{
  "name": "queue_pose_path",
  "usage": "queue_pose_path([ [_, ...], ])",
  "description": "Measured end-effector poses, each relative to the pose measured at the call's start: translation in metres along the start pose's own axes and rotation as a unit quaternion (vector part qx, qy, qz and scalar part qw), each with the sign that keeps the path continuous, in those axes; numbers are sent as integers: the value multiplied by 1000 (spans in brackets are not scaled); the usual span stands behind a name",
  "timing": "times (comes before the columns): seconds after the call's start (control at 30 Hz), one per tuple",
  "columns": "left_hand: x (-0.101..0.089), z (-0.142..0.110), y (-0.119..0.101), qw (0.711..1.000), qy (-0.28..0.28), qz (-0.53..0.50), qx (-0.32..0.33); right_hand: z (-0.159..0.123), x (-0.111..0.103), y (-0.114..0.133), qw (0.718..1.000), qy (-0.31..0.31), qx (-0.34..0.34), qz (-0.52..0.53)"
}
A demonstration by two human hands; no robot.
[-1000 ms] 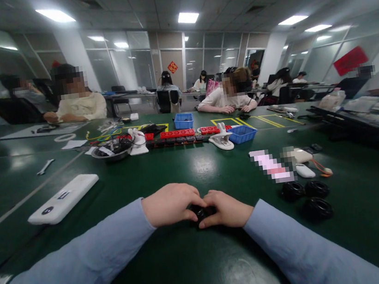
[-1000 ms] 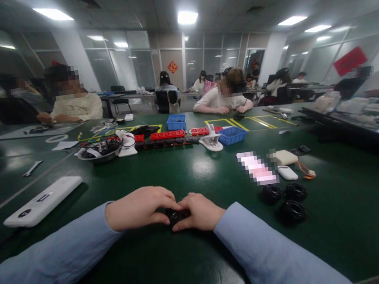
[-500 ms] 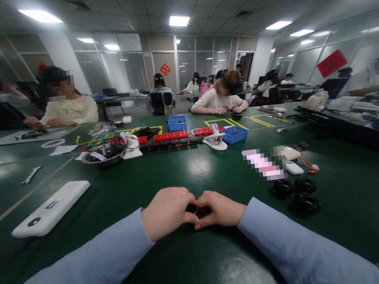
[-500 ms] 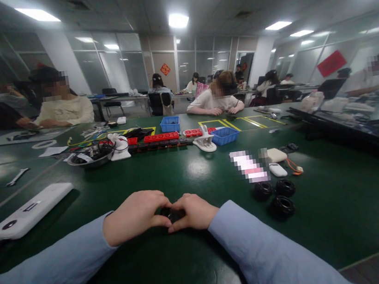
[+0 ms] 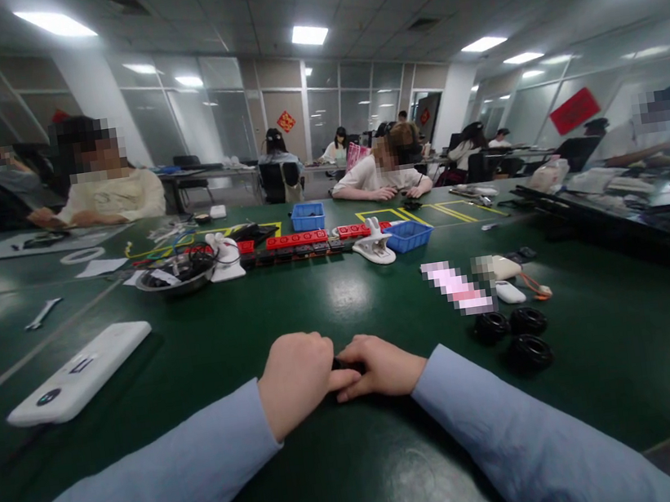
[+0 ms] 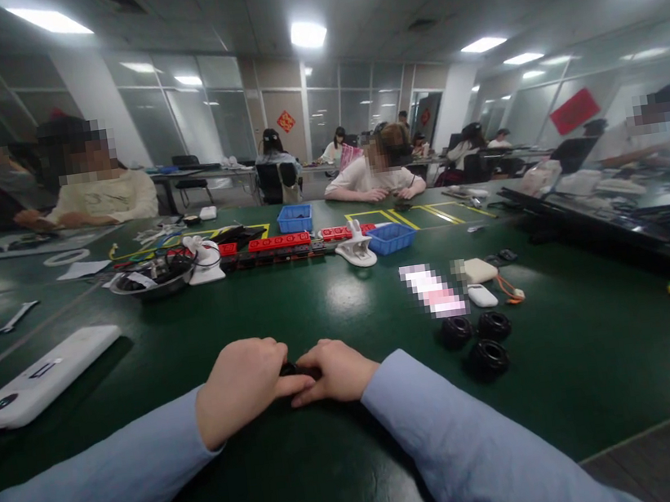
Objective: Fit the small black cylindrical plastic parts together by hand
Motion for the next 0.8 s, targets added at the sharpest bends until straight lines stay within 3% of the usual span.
queue_pose_path([
  [0.2,5,1,-3,999,0,21,-32,1,1,0,1000,-2,-4,-11],
  [0.33,6,0,-4,998,35,19,-43,1,0,0,1000,4,5,-15],
  [0.43,-1,-1,2,998,41,17,-41,0,0,1,1000,-2,11,-6],
  [0.57,-17,-2,22,999,-2,11,-48,0,-2,4,1000,-5,9,0],
  [0.8,-26,2,29,988,5,-93,120,0,-4,4,1000,6,5,3],
])
Point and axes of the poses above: each hand's wrist, its own z-axis towards the middle knuckle, its own x-axis out of the palm, y = z × x, the point moved 3 cm from there along z, towards the middle knuckle, and after that the axes turned 4 degrees about -y, right-handed, at the moved point
